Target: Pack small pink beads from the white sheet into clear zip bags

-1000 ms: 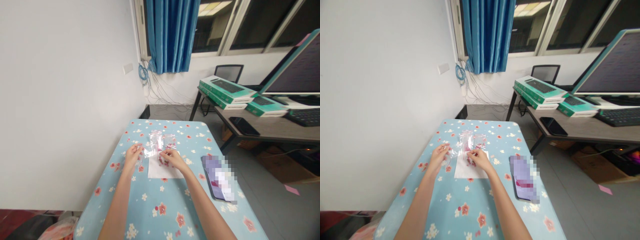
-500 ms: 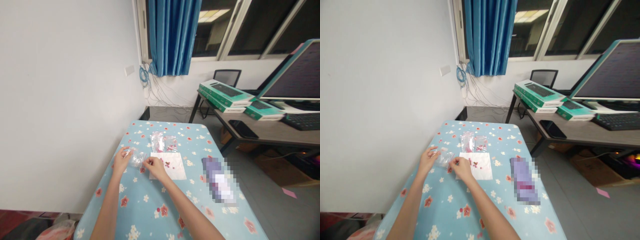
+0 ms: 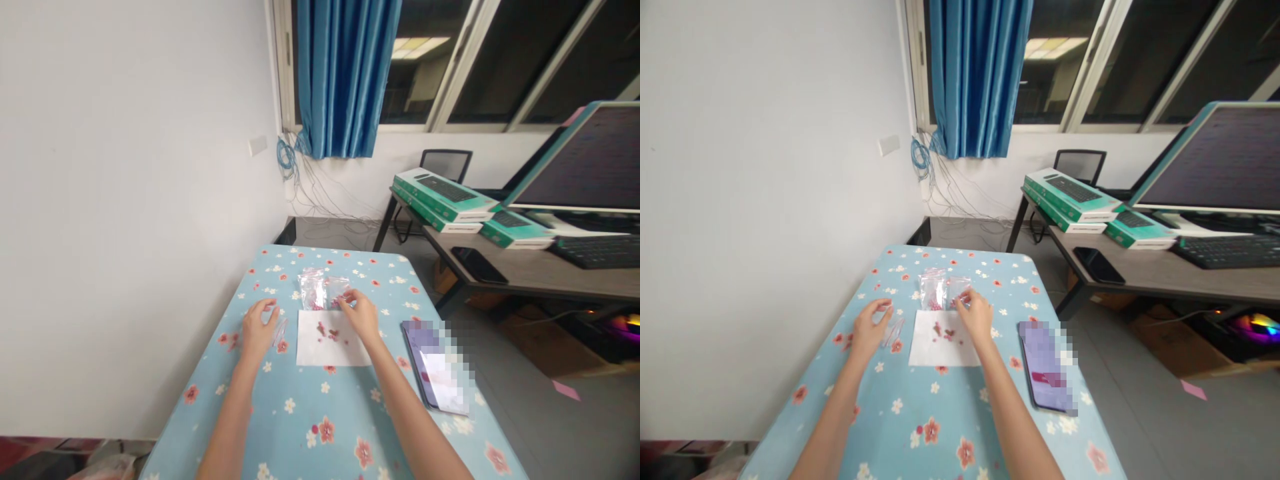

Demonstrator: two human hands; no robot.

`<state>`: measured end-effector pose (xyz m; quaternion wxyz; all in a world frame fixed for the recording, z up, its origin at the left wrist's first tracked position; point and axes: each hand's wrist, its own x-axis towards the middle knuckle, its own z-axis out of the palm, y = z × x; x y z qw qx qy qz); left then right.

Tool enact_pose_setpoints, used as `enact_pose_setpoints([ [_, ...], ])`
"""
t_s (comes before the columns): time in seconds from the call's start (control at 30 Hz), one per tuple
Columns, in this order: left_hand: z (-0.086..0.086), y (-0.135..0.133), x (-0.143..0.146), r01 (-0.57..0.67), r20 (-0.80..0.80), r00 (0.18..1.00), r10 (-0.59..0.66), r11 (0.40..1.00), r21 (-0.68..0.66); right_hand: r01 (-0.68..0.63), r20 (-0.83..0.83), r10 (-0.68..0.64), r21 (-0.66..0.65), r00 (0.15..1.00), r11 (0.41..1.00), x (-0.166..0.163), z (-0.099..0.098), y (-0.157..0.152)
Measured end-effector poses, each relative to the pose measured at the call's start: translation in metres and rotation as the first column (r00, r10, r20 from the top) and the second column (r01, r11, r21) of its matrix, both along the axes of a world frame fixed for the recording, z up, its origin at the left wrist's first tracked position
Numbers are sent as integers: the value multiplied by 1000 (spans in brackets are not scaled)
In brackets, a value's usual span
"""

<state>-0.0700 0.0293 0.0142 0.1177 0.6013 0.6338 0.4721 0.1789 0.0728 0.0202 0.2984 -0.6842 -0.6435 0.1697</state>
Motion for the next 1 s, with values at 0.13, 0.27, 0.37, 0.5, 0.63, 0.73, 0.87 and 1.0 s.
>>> enact_pose_setpoints([
  [0.13,8,12,49,192,159,973,-169,972,-138,70,131,-62,-52,989,996,23,-8,10],
  [0.27,10,38,97,346,130,937,-323,903,-253,73,192,-57,-75,980,995,26,-14,13],
  [0.37,7,57,115,282,69,959,-274,918,-280,61,196,-49,-58,979,996,26,-17,13],
  [0.5,2,71,121,209,13,976,-217,920,-332,51,173,-48,-13,984,999,26,-21,14],
  [0.63,-3,75,124,181,16,982,-187,915,-360,67,140,-67,9,988,998,25,-24,14],
  [0.73,-7,77,126,183,60,983,-173,918,-351,69,107,-69,4,992,998,24,-25,13],
  [0.87,-10,78,127,223,159,971,-181,924,-309,53,-52,-52,3,997,999,24,-25,14],
  [1.0,-8,77,125,276,247,946,-209,921,-276,-2,-257,8,23,966,1000,22,-26,15],
])
